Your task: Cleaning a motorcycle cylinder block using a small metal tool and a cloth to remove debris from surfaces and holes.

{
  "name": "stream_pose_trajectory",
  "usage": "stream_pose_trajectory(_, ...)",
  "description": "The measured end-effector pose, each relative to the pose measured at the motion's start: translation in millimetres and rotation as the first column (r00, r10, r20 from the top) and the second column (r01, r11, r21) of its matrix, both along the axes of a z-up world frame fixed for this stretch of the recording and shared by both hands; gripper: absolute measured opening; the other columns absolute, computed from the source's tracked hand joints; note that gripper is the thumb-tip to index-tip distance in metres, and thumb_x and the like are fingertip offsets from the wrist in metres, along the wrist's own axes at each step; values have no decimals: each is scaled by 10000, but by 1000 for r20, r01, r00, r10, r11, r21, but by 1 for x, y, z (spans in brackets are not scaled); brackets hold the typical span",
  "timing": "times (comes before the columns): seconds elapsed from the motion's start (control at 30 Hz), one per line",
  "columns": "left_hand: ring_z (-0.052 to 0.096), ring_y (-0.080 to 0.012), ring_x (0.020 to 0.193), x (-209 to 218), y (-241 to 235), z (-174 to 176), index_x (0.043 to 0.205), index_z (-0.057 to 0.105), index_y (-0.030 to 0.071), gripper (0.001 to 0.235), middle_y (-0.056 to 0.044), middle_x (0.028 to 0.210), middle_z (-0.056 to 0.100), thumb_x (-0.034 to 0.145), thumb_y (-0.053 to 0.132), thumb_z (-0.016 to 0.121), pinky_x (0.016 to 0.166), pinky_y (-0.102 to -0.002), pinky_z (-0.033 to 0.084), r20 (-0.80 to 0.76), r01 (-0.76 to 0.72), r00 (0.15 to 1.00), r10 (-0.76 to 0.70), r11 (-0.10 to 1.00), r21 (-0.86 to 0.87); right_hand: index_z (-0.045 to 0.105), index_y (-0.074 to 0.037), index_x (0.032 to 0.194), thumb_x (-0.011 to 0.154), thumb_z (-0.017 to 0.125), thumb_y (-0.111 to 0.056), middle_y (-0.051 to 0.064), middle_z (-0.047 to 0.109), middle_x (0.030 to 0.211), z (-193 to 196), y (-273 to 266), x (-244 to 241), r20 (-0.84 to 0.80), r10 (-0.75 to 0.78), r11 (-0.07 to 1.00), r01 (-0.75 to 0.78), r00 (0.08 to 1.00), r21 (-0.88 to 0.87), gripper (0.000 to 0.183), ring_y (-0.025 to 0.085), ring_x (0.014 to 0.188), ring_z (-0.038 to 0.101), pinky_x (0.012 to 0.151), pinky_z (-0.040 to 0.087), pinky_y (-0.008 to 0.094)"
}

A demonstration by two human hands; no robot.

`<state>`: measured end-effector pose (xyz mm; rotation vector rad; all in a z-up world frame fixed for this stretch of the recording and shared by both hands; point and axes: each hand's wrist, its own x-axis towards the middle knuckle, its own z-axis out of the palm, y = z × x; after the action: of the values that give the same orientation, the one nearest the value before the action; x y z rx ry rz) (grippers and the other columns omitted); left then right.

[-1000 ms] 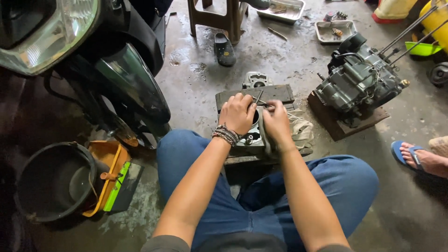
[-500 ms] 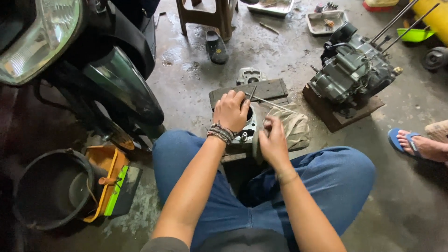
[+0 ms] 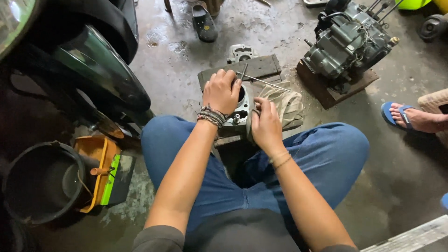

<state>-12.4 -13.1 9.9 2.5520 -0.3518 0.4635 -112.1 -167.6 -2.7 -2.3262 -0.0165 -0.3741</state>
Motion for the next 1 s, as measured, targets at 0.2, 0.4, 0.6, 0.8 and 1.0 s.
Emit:
stream_pose_trajectory(0.2,624,-333,919,0,1,0,993,589,210,222,-50,909,556,981,424,529,787,-482,524,16,7,1000,-7,1000,-6,552,-106,1293,972,576,-90,201,588,1086,-10,3,56,8,7,999,-7,1000,51,323,488,1089,609,941,511,546)
stream_pose_trajectory(0.4,625,-331,916,2,3,-3,993,579,213,227,-51,907,548,987,433,525,783,-480,526,12,14,1000,-15,1000,13,499,-222,1327,983,609,-296,159,601,1141,-51,-3,135,-132,-94,994,85,987,-70,369,444,1099,659,937,530,549)
stream_pose_trajectory(0.6,619,-329,917,-3,0,7,980,574,208,232,-48,901,546,996,430,507,796,-481,514,3,2,1000,-2,1000,0,469,-143,1422,990,535,-106,167,552,1105,-5,-2,17,2,41,990,-40,999,-138,438,478,1098,579,944,496,548)
stream_pose_trajectory(0.8,623,-307,938,3,1,-2,1002,578,224,223,-26,916,550,990,437,516,800,-467,521,-16,-6,1000,6,1000,10,362,-182,1547,1016,491,-113,219,544,1203,-18,2,48,-105,32,999,-34,994,-17,550,503,1159,573,970,488,595)
stream_pose_trajectory(1.0,623,-325,921,0,2,4,999,587,200,217,-50,903,546,998,405,514,798,-472,520,-17,-2,1000,2,1000,1,419,-288,1492,989,588,-482,190,562,1209,-77,-7,163,-245,-51,992,20,968,-128,565,487,1135,631,977,503,594)
